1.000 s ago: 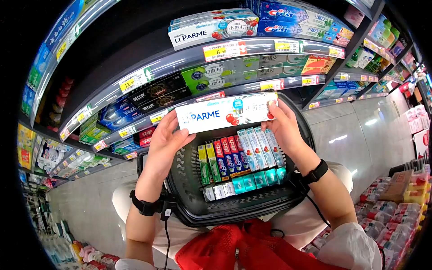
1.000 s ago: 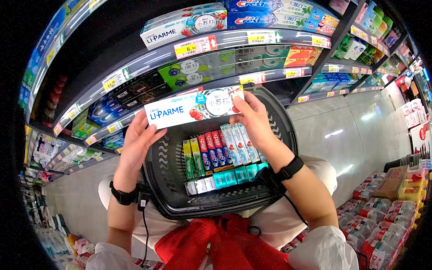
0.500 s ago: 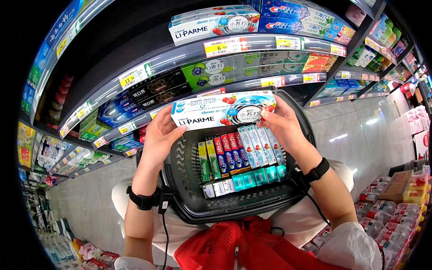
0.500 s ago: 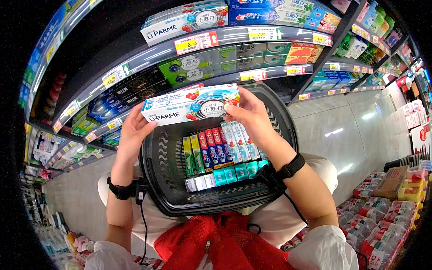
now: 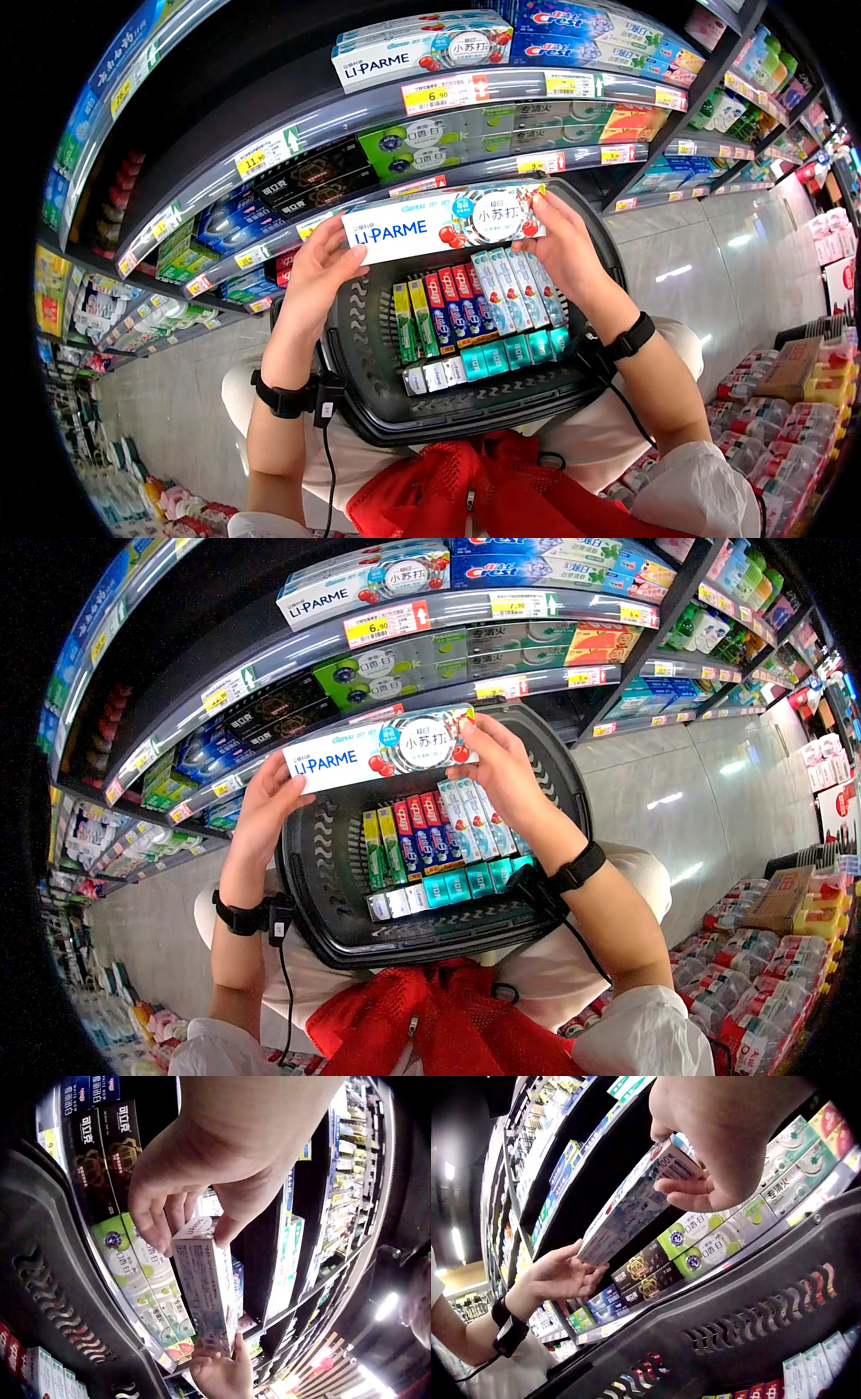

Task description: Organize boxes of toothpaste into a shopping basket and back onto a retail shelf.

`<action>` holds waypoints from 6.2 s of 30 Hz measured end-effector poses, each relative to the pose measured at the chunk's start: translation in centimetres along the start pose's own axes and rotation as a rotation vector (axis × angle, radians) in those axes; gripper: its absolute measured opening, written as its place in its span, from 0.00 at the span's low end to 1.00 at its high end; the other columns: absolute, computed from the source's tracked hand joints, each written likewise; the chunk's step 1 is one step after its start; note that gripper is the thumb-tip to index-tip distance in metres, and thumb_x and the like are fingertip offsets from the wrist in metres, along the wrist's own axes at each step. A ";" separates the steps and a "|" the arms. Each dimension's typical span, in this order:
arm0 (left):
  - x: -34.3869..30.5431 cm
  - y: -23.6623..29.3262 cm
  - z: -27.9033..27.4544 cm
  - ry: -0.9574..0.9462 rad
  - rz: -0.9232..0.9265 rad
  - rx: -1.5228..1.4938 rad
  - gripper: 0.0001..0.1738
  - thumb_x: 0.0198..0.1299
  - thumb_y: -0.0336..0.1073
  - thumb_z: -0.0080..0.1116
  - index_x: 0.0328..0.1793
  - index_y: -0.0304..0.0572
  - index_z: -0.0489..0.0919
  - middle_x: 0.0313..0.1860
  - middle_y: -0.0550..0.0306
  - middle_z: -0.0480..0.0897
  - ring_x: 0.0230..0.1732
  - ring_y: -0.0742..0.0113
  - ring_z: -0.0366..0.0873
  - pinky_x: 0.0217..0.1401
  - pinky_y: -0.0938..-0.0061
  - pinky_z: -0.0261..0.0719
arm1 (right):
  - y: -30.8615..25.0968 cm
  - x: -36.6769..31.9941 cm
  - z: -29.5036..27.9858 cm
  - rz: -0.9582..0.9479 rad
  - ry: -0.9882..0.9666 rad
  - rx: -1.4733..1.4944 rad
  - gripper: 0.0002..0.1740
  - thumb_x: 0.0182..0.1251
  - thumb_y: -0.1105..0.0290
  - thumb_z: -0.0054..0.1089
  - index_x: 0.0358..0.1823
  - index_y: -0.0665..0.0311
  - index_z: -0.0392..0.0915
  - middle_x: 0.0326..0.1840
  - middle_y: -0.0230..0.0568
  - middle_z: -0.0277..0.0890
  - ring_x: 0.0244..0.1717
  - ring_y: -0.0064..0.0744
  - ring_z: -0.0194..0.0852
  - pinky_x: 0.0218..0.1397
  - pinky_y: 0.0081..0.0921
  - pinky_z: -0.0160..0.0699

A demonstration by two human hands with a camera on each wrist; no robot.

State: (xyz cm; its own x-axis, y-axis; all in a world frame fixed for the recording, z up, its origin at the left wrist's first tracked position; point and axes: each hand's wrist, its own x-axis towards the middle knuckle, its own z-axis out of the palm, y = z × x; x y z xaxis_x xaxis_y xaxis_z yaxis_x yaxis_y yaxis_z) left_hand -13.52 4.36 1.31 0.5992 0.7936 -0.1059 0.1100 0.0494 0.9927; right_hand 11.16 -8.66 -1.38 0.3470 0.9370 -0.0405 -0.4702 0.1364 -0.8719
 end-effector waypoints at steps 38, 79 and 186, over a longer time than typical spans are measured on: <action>0.2 -1.8 0.4 0.018 0.187 0.059 0.29 0.52 0.25 0.57 0.61 0.35 0.61 0.56 0.51 0.68 0.55 0.65 0.69 0.55 0.74 0.68 | 0.9 0.1 -0.2 -0.181 -0.103 -0.142 0.24 0.56 0.73 0.60 0.55 0.67 0.67 0.45 0.34 0.72 0.45 0.20 0.68 0.47 0.19 0.69; 21.6 17.5 5.4 -0.196 0.202 1.365 0.39 0.57 0.61 0.39 0.68 0.46 0.53 0.67 0.44 0.54 0.69 0.51 0.46 0.68 0.62 0.47 | -3.4 0.4 0.2 -0.104 -0.292 -0.131 0.24 0.61 0.70 0.52 0.59 0.65 0.62 0.49 0.40 0.72 0.44 0.28 0.72 0.48 0.24 0.70; 7.8 -20.7 17.3 -0.580 -0.244 0.441 0.26 0.63 0.44 0.44 0.66 0.47 0.61 0.60 0.52 0.69 0.54 0.64 0.69 0.56 0.74 0.64 | -12.3 -2.4 -6.9 -0.517 0.063 0.487 0.18 0.58 0.71 0.51 0.49 0.71 0.65 0.34 0.36 0.69 0.33 0.24 0.67 0.38 0.17 0.66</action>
State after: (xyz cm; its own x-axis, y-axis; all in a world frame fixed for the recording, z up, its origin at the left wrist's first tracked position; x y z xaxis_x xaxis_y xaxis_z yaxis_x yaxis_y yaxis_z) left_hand 2.59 -0.99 -21.10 0.8240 0.3397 -0.4535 0.5259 -0.1605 0.8353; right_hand 21.67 -14.81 6.06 0.6628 0.6953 0.2780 -0.5369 0.7000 -0.4710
